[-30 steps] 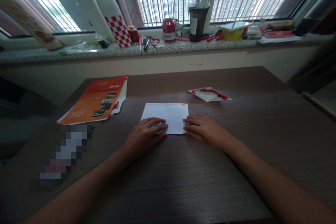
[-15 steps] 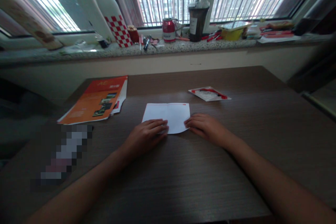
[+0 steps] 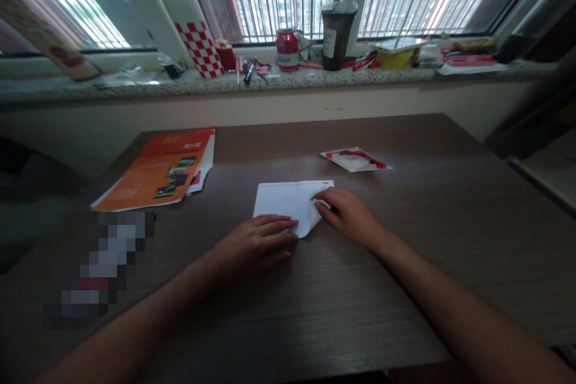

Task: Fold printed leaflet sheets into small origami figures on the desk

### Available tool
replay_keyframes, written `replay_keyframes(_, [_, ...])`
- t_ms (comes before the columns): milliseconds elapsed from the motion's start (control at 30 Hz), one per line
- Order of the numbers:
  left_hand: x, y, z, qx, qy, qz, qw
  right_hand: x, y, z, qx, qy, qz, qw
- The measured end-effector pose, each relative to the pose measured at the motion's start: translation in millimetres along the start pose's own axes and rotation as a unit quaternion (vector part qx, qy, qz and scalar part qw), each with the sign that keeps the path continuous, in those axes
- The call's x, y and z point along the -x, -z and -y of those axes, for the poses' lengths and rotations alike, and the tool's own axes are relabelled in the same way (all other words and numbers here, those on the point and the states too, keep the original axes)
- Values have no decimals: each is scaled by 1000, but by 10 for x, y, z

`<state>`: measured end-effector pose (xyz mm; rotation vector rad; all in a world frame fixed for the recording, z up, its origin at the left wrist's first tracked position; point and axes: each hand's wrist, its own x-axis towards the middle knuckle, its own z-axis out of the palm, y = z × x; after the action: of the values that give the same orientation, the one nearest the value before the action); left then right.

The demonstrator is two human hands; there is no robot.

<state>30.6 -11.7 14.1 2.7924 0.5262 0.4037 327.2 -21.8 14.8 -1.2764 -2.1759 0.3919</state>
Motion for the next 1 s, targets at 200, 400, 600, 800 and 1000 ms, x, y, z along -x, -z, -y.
replay_keyframes(200, [-14,42,-29,-4,8,-1,1000,-69,-54,19,4,-10,4,1000])
replay_keyframes(400, [-28,41,-17,-10,-7,-5,1000,-204,-102,10,31,-12,19,999])
replay_keyframes(600, [-31,40,-19,-17,-11,3,1000,-344,-215,-13,49,-4,13,999])
replay_keyframes(800, [-32,44,-35,-16,-8,-3,1000,-363,-301,-24,57,-11,-1,998])
replay_keyframes(1000, [-26,33,-27,-17,-8,0,1000,-352,-374,-48,70,-17,-18,997])
